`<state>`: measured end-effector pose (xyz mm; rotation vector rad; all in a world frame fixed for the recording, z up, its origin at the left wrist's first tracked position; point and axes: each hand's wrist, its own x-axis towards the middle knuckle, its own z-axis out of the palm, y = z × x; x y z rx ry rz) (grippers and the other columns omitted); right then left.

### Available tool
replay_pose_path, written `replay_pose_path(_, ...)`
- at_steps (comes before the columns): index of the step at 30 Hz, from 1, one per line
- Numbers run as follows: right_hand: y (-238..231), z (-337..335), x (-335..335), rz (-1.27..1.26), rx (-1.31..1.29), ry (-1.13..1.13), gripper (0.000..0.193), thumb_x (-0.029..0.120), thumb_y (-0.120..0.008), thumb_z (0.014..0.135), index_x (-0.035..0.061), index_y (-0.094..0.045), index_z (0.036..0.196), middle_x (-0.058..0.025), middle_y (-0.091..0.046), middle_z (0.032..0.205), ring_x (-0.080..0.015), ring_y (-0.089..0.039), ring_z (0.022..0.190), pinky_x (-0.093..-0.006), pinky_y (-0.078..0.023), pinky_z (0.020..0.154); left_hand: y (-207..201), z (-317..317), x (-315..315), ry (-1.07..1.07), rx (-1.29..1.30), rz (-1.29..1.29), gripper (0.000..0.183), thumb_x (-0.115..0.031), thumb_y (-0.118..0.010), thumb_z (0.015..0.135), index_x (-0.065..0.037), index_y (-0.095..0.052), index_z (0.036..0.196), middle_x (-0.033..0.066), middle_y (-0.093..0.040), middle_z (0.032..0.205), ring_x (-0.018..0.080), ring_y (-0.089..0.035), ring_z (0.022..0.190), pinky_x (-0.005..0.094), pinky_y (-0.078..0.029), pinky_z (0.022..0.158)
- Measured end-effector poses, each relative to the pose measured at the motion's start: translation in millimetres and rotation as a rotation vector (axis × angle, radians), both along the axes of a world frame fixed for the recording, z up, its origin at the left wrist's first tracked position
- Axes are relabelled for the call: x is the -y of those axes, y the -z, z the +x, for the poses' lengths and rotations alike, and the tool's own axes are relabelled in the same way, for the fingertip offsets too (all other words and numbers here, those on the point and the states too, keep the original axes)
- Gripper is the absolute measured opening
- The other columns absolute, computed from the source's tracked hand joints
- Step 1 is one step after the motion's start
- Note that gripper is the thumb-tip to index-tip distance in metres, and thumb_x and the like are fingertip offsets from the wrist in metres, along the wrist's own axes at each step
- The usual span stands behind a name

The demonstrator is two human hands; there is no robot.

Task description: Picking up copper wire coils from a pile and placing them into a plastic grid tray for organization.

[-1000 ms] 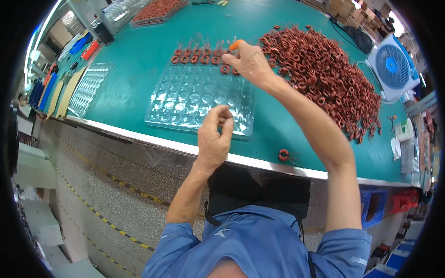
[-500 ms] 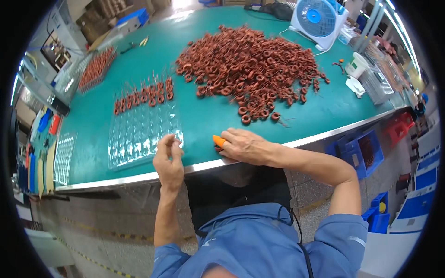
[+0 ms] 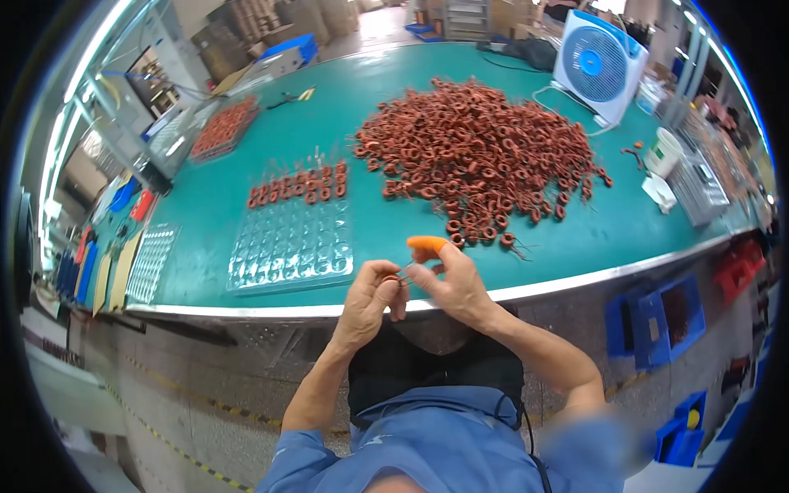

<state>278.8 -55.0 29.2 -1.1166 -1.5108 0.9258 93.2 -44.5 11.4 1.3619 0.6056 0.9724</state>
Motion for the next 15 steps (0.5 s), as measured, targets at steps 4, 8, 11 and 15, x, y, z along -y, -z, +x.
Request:
replay_pose_path(4,-3.9,5.0,-1.8,-0.232,-0.229,-0.153,0.029,0.025,-0.055,0.099,-0.0012,-0.067,0.105,-0.0052,-0.068,0.088,-0.0104,-0.062,0.079,-0.0262,-0.05,0.073,-10.2,1.8,3.9,0.045,-0.065,0.051,0.022,-0.013,-0.047,0.101,-0.003,-0.043,0.121,0.0062,-0.056,0.082,0.011,-0.055,0.066,0.0226,-0.043,0.057)
replay_pose_path(8,-2.0,15.7,-2.1,-0.264,-0.272,-0.242,0.03,0.027,-0.057,0.098,-0.0008,-0.067,0.103,-0.0055,-0.068,0.091,-0.0107,-0.062,0.083,-0.0264,-0.05,0.076,-28.7,9.0,19.5,-0.016,-0.165,0.224,0.028,-0.007,-0.054,0.097,-0.006,-0.044,0.124,0.0051,-0.058,0.085,0.0094,-0.053,0.067,0.0236,-0.046,0.061)
replay_pose_path(11,-14.5,18.1,-3.3,-0.343,-0.415,-0.372,0.033,0.029,-0.057,0.097,-0.0015,-0.066,0.107,-0.0063,-0.067,0.096,-0.0123,-0.062,0.088,-0.0276,-0.05,0.081,-27.1,7.7,18.5,-0.03,-0.144,0.311,0.026,-0.003,-0.056,0.095,-0.006,-0.05,0.12,0.0049,-0.061,0.09,0.0096,-0.053,0.071,0.0246,-0.047,0.063)
replay_pose_path(15,-32.5,19.7,-4.5,-0.296,-0.324,-0.422,0.033,0.029,-0.058,0.097,-0.0016,-0.065,0.108,-0.0065,-0.067,0.097,-0.0136,-0.062,0.089,-0.0293,-0.05,0.085,-31.0,7.3,24.5,-0.1,-0.08,0.267,0.023,-0.003,-0.059,0.093,-0.005,-0.055,0.115,0.0054,-0.06,0.088,0.0109,-0.054,0.07,0.0257,-0.047,0.064)
